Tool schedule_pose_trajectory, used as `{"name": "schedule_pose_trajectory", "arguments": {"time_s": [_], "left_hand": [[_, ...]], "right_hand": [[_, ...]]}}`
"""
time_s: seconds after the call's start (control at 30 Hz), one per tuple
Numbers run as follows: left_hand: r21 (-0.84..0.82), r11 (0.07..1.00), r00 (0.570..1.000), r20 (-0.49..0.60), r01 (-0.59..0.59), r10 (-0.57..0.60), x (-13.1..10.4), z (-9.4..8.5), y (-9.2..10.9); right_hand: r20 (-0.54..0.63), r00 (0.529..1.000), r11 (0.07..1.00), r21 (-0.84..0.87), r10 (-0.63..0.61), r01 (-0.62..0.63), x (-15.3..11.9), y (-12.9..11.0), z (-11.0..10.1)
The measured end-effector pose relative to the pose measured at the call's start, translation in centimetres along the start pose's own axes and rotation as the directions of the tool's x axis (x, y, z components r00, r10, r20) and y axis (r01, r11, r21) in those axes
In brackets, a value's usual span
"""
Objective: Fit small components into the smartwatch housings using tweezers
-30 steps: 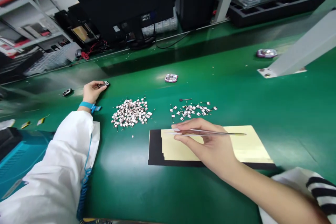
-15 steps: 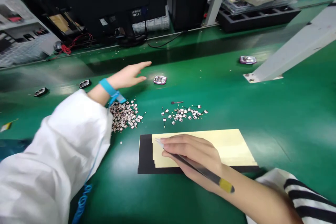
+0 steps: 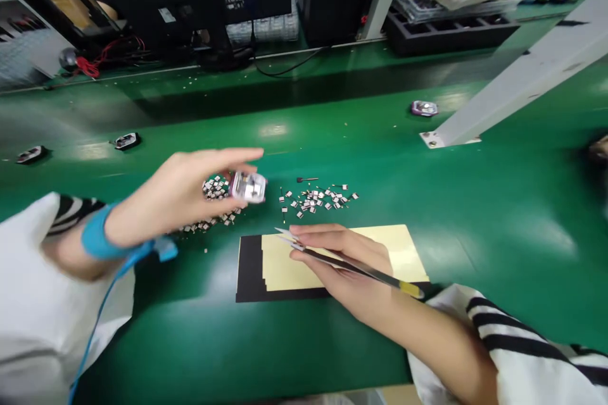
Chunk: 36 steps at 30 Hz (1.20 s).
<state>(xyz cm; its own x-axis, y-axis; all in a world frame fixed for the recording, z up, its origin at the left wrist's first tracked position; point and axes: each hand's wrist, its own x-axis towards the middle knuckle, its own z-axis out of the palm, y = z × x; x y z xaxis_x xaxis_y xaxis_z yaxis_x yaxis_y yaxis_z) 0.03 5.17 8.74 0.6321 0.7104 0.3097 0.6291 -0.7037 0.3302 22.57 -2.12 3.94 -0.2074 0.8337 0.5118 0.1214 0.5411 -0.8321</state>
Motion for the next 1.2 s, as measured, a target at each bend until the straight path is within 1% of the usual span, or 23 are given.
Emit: {"name": "schedule_pose_trajectory", "arguments": {"time_s": [0.07, 0.1, 0.17, 0.2, 0.23, 0.3, 0.47, 0.57, 0.63, 0.67, 0.73, 0.8, 0.83, 0.87, 0.9, 0.97, 1.03, 1.07, 1.13, 1.2], "left_hand": [[-0.050, 0.997, 0.995, -0.073, 0.058, -0.062, -3.2, 1.2, 2.7], [-0.119, 0.989, 0.987, -0.118, 0.091, -0.105, -4.6, 2.2, 3.7], [-0.275, 0.951, 0.971, -0.151, 0.141, -0.188, -6.6, 4.4, 5.1], [-0.345, 0.925, 0.965, -0.144, 0.159, -0.220, -7.2, 5.3, 5.4], [-0.397, 0.901, 0.962, -0.125, 0.176, -0.243, -7.6, 6.1, 5.7], [-0.452, 0.869, 0.958, -0.095, 0.201, -0.271, -7.8, 6.9, 5.8], [-0.444, 0.877, 0.953, -0.135, 0.186, -0.270, -7.6, 6.7, 5.6], [-0.441, 0.884, 0.959, -0.153, 0.151, -0.240, -7.6, 6.7, 5.5], [-0.442, 0.891, 0.964, -0.177, 0.102, -0.198, -7.6, 6.9, 5.5], [-0.440, 0.895, 0.965, -0.193, 0.075, -0.175, -7.6, 6.9, 5.5], [-0.440, 0.898, 0.967, -0.215, 0.032, -0.139, -7.6, 7.0, 5.6], [-0.457, 0.889, 0.969, -0.211, 0.017, -0.127, -7.6, 7.1, 5.7], [-0.475, 0.880, 0.971, -0.202, 0.015, -0.125, -7.6, 7.1, 5.8], [-0.498, 0.867, 0.973, -0.193, 0.012, -0.124, -7.6, 7.1, 5.8], [-0.525, 0.851, 0.973, -0.188, 0.012, -0.130, -7.6, 7.1, 5.8], [-0.583, 0.812, 0.968, -0.191, 0.020, -0.161, -7.6, 7.1, 5.8], [-0.634, 0.773, 0.960, -0.201, 0.025, -0.197, -7.7, 7.1, 5.7], [-0.647, 0.762, 0.957, -0.209, 0.019, -0.201, -7.7, 7.0, 5.7], [-0.643, 0.766, 0.954, -0.238, -0.013, -0.184, -7.7, 7.0, 5.7], [-0.614, 0.788, 0.949, -0.271, -0.042, -0.161, -7.6, 7.0, 5.7]], "right_hand": [[0.036, 0.999, 1.000, 0.025, -0.016, 0.015, -0.1, -0.2, 0.3], [0.060, 0.998, 0.999, 0.034, -0.030, 0.028, -0.1, -0.3, 0.4], [0.120, 0.992, 0.998, 0.052, -0.038, 0.032, -0.3, -0.4, 0.8], [0.149, 0.988, 0.998, 0.058, -0.031, 0.022, -0.4, -0.3, 1.0], [0.175, 0.984, 0.998, 0.059, -0.015, 0.005, -0.5, -0.2, 1.1], [0.211, 0.977, 0.998, 0.052, 0.019, -0.031, -0.7, 0.0, 1.1], [0.231, 0.972, 0.997, 0.046, 0.049, -0.061, -0.9, 0.1, 0.6], [0.238, 0.971, 1.000, 0.020, 0.018, -0.024, -0.7, -0.2, 0.5], [0.292, 0.955, 0.999, -0.014, -0.044, 0.050, -0.7, -0.3, 0.4], [0.334, 0.937, 0.992, -0.037, -0.101, 0.120, -0.8, -0.3, 0.4], [0.404, 0.878, 0.946, -0.077, -0.258, 0.314, -1.0, -0.2, 0.2], [0.418, 0.795, 0.853, -0.084, -0.439, 0.515, -1.3, -0.1, -0.1], [0.407, 0.763, 0.814, -0.076, -0.502, 0.576, -1.4, -0.1, -0.2], [0.416, 0.747, 0.804, -0.061, -0.518, 0.591, -1.4, -0.2, -0.3], [0.434, 0.754, 0.823, -0.049, -0.492, 0.566, -1.3, -0.3, -0.5], [0.443, 0.819, 0.899, -0.060, -0.365, 0.434, -1.0, -0.8, -0.6], [0.401, 0.884, 0.952, -0.081, -0.241, 0.296, -0.6, -1.3, -0.6], [0.368, 0.907, 0.965, -0.077, -0.205, 0.250, -0.4, -1.5, -0.5], [0.333, 0.930, 0.982, -0.045, -0.157, 0.182, -0.1, -1.8, -0.2], [0.322, 0.939, 0.992, -0.010, -0.119, 0.129, 0.0, -1.8, 0.1]]}}
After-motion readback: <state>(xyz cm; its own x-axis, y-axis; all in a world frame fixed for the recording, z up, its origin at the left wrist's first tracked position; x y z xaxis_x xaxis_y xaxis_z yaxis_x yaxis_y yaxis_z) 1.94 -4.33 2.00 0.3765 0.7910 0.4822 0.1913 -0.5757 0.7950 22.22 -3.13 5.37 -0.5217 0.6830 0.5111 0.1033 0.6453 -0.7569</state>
